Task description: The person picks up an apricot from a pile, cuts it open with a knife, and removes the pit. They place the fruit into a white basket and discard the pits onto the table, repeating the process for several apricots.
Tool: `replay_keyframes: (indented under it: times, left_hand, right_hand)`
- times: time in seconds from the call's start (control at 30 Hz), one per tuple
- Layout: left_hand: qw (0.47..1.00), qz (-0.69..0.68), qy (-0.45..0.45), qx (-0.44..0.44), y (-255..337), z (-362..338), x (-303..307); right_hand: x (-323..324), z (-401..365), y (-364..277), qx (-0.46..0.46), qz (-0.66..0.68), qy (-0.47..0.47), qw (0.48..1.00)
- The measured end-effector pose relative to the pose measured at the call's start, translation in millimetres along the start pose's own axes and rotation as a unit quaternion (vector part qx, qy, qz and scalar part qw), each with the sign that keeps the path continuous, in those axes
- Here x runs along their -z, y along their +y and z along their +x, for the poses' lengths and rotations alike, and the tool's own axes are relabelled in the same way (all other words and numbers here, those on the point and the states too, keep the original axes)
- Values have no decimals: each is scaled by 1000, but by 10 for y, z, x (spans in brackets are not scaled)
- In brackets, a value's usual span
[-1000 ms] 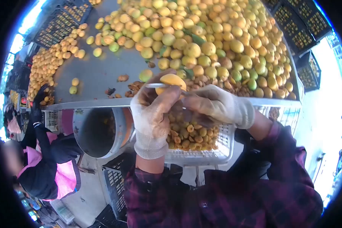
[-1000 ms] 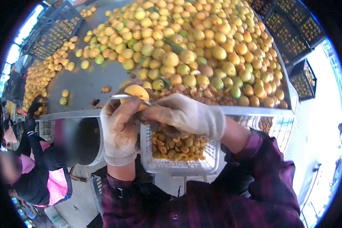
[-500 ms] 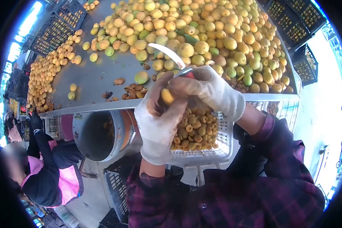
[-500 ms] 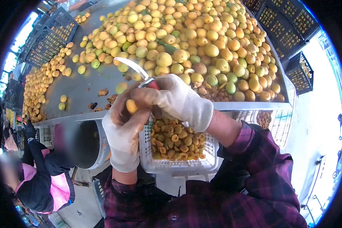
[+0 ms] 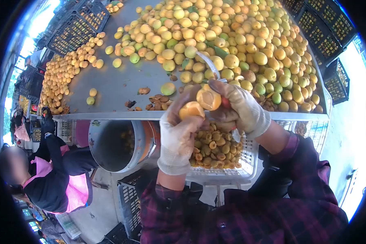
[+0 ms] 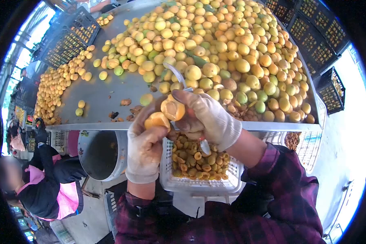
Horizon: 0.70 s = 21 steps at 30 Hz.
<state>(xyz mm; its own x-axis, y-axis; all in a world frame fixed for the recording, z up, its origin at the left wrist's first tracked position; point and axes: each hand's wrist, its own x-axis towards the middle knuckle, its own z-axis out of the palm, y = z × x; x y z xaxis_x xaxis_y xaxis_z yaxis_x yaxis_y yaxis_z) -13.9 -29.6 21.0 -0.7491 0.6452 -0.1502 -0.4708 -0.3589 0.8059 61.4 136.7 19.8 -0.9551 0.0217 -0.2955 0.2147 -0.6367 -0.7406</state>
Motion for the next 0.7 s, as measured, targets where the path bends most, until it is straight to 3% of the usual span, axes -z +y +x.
replay_keyframes:
  times: [0.1,0.17,0.2,0.23,0.3,0.37,0.43,0.5,0.53,0.57,0.63,0.7]
  left_hand:
    - [996,92,12,-6,-10,1,-20]
    - [998,60,16,5,-62,16,-14]
    - [998,55,31,-17,-128,34,13]
    - [997,50,46,-40,-183,49,43]
    - [998,43,41,-16,-195,59,90]
    - [996,-70,44,18,-181,77,93]
    - [997,-68,43,14,-165,79,101]
    - [996,-71,47,16,-173,59,73]
    - [995,-58,77,0,-166,43,31]
    - [993,-45,105,-16,-166,47,6]
    - [994,-51,90,-20,-182,70,27]
    - [995,-50,79,-20,-170,76,50]
  right_hand:
    - [-57,-22,-86,25,-49,-28,998]
    - [-98,7,-95,-51,-84,51,994]
    - [-152,50,-72,-38,-96,114,988]
    - [-119,81,-63,-38,-95,119,988]
    - [-212,161,-145,34,-179,154,971]
    - [-325,42,-305,44,-174,164,970]
    - [-360,47,-370,214,-111,327,914]
    - [-20,-34,-526,347,-104,77,929]
    - [10,-38,-537,410,-161,95,893]
    - [-212,-87,-532,447,-215,207,843]
    - [-237,-131,-550,446,-345,203,801]
    - [-158,-138,-449,419,-324,155,834]
